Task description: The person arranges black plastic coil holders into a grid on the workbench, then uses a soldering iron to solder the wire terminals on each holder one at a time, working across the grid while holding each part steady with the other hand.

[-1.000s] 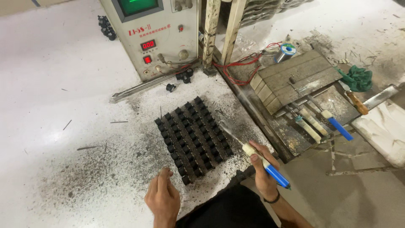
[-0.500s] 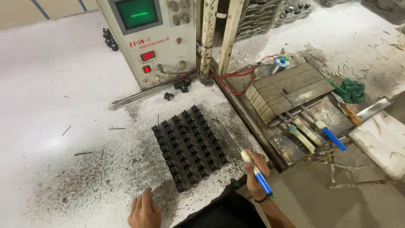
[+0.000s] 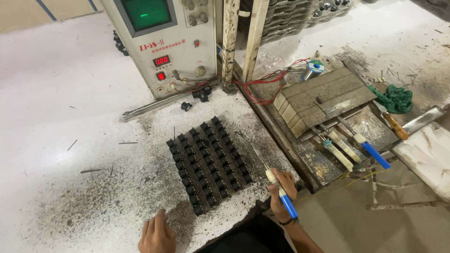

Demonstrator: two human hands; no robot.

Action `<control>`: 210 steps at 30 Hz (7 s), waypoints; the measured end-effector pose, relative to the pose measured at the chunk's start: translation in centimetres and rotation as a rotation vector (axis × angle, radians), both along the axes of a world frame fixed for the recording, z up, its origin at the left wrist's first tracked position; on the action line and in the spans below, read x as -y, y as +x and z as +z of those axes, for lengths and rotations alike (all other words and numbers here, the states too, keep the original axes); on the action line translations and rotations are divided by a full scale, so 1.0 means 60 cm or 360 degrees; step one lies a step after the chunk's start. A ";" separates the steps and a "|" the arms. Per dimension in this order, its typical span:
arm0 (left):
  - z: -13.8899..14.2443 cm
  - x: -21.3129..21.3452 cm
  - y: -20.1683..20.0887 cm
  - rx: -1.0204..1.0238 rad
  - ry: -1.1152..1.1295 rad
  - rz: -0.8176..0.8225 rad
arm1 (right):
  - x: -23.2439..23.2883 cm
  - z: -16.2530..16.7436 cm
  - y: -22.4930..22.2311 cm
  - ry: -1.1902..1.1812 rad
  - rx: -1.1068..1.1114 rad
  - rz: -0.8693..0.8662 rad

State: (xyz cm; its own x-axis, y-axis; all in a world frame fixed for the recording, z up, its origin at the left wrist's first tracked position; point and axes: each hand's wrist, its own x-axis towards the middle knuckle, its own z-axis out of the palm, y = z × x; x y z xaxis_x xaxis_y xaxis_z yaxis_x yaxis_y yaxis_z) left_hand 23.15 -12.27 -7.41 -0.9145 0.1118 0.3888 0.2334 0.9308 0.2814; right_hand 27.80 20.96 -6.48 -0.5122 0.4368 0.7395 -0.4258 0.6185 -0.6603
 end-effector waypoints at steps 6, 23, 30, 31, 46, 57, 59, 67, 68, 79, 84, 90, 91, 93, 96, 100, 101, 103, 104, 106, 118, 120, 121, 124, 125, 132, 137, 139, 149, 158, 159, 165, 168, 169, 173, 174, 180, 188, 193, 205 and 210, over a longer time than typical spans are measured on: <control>0.007 -0.005 0.000 -0.0049 0.0066 0.0016 | -0.001 -0.004 0.001 0.0030 0.0068 -0.0042; 0.000 -0.006 0.015 -0.0066 0.0268 0.0143 | -0.001 -0.005 0.002 0.0009 0.0218 -0.0057; 0.007 0.007 0.035 -0.0165 0.0158 0.0057 | -0.002 -0.002 0.003 -0.0043 0.0231 -0.0019; 0.006 0.010 0.037 -0.0126 0.0077 0.0080 | -0.002 -0.001 0.002 -0.0046 0.0207 0.0001; 0.013 0.012 0.039 0.0016 -0.0104 0.0203 | 0.003 0.011 0.000 0.0082 0.0243 -0.0108; 0.013 0.017 0.023 0.0321 0.0045 0.0175 | 0.006 0.009 -0.001 0.0002 0.0215 -0.0121; 0.020 0.014 0.023 0.0320 0.0060 0.0177 | 0.007 0.010 -0.002 0.0004 0.0214 -0.0120; 0.024 0.007 0.022 0.0151 0.0251 0.0146 | 0.010 0.016 0.000 -0.0074 0.0287 -0.0132; 0.019 0.006 0.023 0.0044 0.0361 0.0140 | 0.010 0.017 0.000 -0.0054 0.0275 -0.0136; -0.001 0.001 0.041 0.0166 0.0332 0.0516 | 0.007 0.015 -0.005 -0.0022 0.0170 -0.0102; 0.005 -0.004 0.048 0.0208 0.0254 0.0527 | 0.009 0.018 -0.003 0.0019 0.0179 -0.0141; -0.007 0.002 0.051 0.0230 0.0272 0.0518 | 0.012 0.021 -0.005 0.0010 0.0175 -0.0128; -0.010 0.003 0.051 0.0216 0.0284 0.0512 | 0.013 0.022 -0.006 0.0003 0.0196 -0.0134; -0.011 0.004 0.051 0.0171 0.0327 0.0497 | 0.014 0.024 -0.006 -0.0041 0.0189 -0.0135; -0.010 0.006 0.050 0.0075 0.0391 0.0417 | 0.017 0.026 -0.006 -0.0010 0.0161 -0.0143; 0.003 0.007 0.049 0.0036 0.0442 0.0376 | 0.017 0.025 -0.006 0.0023 0.0167 -0.0092; 0.006 0.006 0.051 0.0072 0.0455 0.0422 | 0.016 0.024 -0.006 0.0024 0.0145 -0.0075; 0.012 0.003 0.052 0.0127 0.0393 0.0545 | 0.014 0.021 -0.008 0.0020 0.0098 -0.0058; 0.013 0.002 0.053 0.0166 0.0363 0.0609 | 0.013 0.019 -0.008 0.0016 0.0124 -0.0083; 0.015 0.002 0.052 0.0134 0.0301 0.0533 | 0.012 0.018 -0.009 0.0003 0.0190 -0.0125; -0.025 0.005 0.021 0.0053 0.0250 0.0426 | 0.004 -0.005 0.006 -0.0101 0.0213 -0.0082; -0.016 0.010 0.020 0.0006 0.0348 0.0334 | 0.002 -0.008 0.006 -0.0095 0.0237 -0.0103; -0.004 0.007 0.024 -0.0036 0.0494 0.0340 | 0.001 -0.009 0.006 -0.0090 0.0255 -0.0110; 0.051 0.019 0.015 -0.0386 0.0280 0.0021 | 0.001 -0.010 0.006 -0.0080 0.0298 -0.0086; 0.068 0.021 0.006 -0.0480 0.0202 -0.0073 | 0.001 -0.009 0.006 -0.0086 0.0272 -0.0077; 0.064 0.022 -0.014 -0.0642 -0.0007 -0.0223 | -0.005 -0.007 0.004 -0.0033 0.0221 -0.0121; 0.050 0.106 -0.064 -0.1055 -0.0099 -0.0327 | -0.006 -0.017 0.004 -0.0036 0.0125 -0.0125; 0.074 0.125 -0.072 -0.1150 -0.0120 -0.0278 | -0.008 -0.016 0.005 -0.0035 0.0131 -0.0135; 0.306 -0.020 -0.195 -0.0693 0.0187 -0.0743 | -0.081 0.028 -0.021 0.0103 0.0372 0.0339; 0.044 -0.161 -0.365 -0.0309 0.0478 -0.0828 | -0.077 0.072 -0.094 -0.0301 0.0714 0.0616; 0.041 -0.157 -0.362 -0.0202 0.0503 -0.0795 | -0.077 0.080 -0.109 -0.0236 0.0792 0.0627; 0.038 -0.152 -0.391 0.0170 0.0545 -0.0735 | -0.055 0.088 -0.238 -0.0043 0.0848 0.0799; 0.020 -0.143 -0.392 0.0247 0.0578 -0.0713 | -0.043 0.088 -0.274 0.0011 0.0842 0.0880; 0.015 -0.140 -0.389 0.0219 0.0570 -0.0717 | -0.041 0.089 -0.280 0.0030 0.0849 0.0891; 0.007 -0.135 -0.381 0.0254 0.0593 -0.0729 | -0.039 0.086 -0.293 0.0096 0.0981 0.0825; 0.008 -0.135 -0.380 0.0261 0.0596 -0.0719 | -0.038 0.085 -0.294 0.0086 0.0999 0.0822; 0.010 -0.142 -0.378 0.0262 0.0606 -0.0738 | -0.035 0.084 -0.293 0.0091 0.1043 0.0832; -0.002 -0.151 -0.369 0.0272 0.0504 -0.0775 | -0.022 0.101 -0.310 0.0363 0.1064 0.0811; -0.002 -0.163 -0.366 0.0219 0.0475 -0.0844 | -0.010 0.127 -0.317 0.0588 0.1129 0.0800; 0.043 -0.125 -0.337 0.0128 0.0600 -0.0709 | -0.025 0.090 -0.260 -0.0044 0.0990 0.0738; 0.021 -0.145 -0.327 0.0251 0.0573 -0.0759 | -0.033 0.078 -0.234 0.0054 0.1049 0.0724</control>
State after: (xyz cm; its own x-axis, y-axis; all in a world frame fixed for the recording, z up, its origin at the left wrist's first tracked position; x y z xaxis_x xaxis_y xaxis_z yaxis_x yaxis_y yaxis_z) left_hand 3.52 -3.54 -6.18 -0.8457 0.4093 0.3424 0.5304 0.5745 0.6234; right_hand 13.74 22.97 -1.80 -0.9707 0.0630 0.2317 -0.1697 0.5025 -0.8478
